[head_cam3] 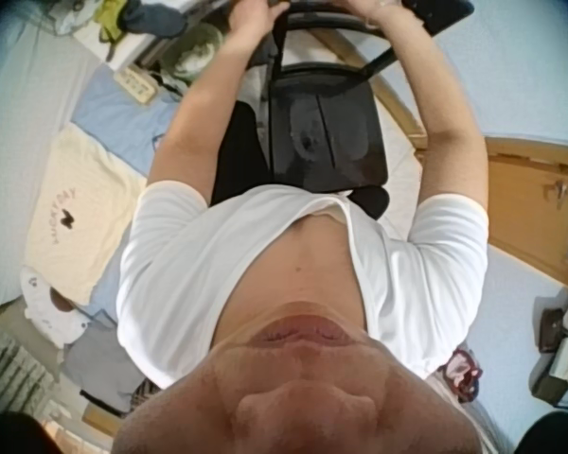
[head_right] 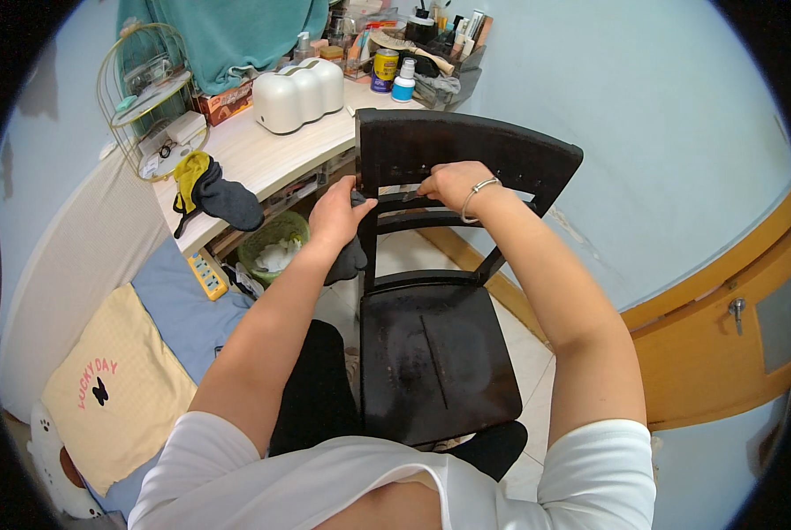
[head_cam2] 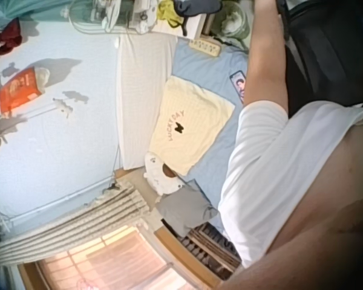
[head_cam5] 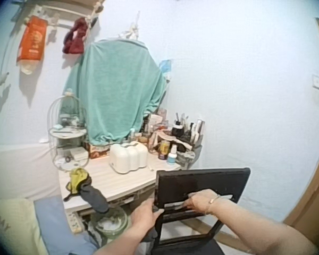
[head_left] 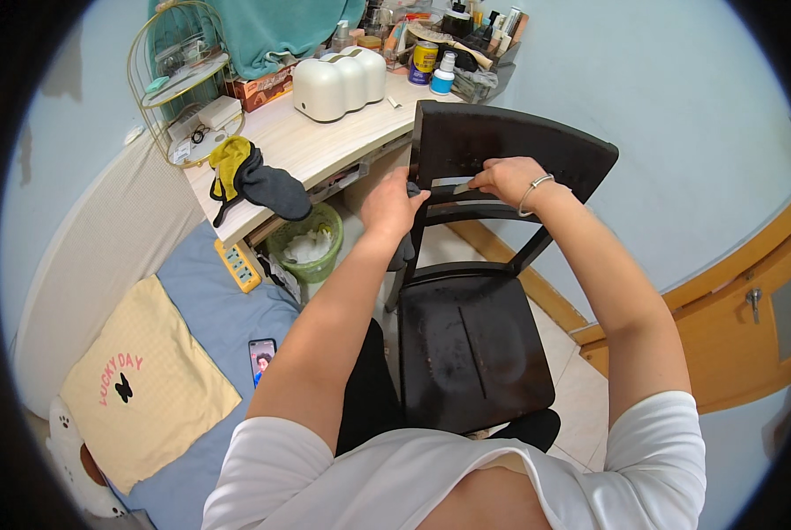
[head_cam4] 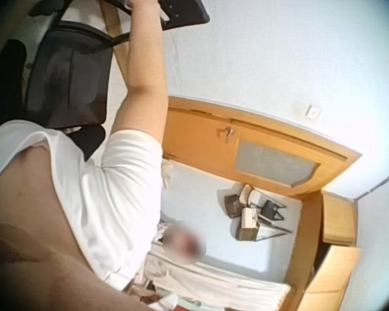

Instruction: The person cleans a dark wooden chair using a yellow and gray cloth. They wipe the backrest, seat, and underside of the chair, turning it over to reach different surfaces.

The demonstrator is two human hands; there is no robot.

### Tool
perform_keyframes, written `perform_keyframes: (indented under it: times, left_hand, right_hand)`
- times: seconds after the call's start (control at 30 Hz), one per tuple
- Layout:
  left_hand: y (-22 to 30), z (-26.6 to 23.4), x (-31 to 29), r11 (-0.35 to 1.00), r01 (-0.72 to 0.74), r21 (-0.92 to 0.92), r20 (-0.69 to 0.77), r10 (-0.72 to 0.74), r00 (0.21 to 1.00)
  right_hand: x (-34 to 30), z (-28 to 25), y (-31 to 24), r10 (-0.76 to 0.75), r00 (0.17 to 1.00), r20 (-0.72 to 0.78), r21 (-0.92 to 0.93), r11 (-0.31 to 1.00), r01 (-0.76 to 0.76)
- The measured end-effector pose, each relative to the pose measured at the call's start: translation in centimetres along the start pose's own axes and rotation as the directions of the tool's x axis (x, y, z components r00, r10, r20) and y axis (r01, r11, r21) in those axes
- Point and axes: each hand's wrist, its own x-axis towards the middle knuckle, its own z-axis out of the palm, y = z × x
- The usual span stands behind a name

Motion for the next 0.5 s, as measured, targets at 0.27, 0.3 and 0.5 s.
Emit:
perform_keyframes:
  times: [0.27, 0.3, 0.5]
  left_hand:
    - [-0.2, 0.1, 0.1, 1.000, 0.012, 0.024, 0.001, -0.012, 1.000]
    - [0.0, 0.1, 0.0, 0.999, 0.015, 0.033, -0.001, -0.015, 1.000]
    - [0.2, -0.1, 0.0, 1.000, 0.019, 0.018, 0.008, -0.019, 1.000]
  right_hand:
    - [0.8, -0.2, -0.8, -0.030, 1.000, 0.001, -0.031, 0.999, 0.030]
    - [0.6, -0.4, -0.3, -0.014, 0.999, 0.029, -0.049, 0.999, 0.015]
    - [1.0, 0.5, -1.3, -0.028, 0.998, -0.064, -0.012, 1.000, 0.027]
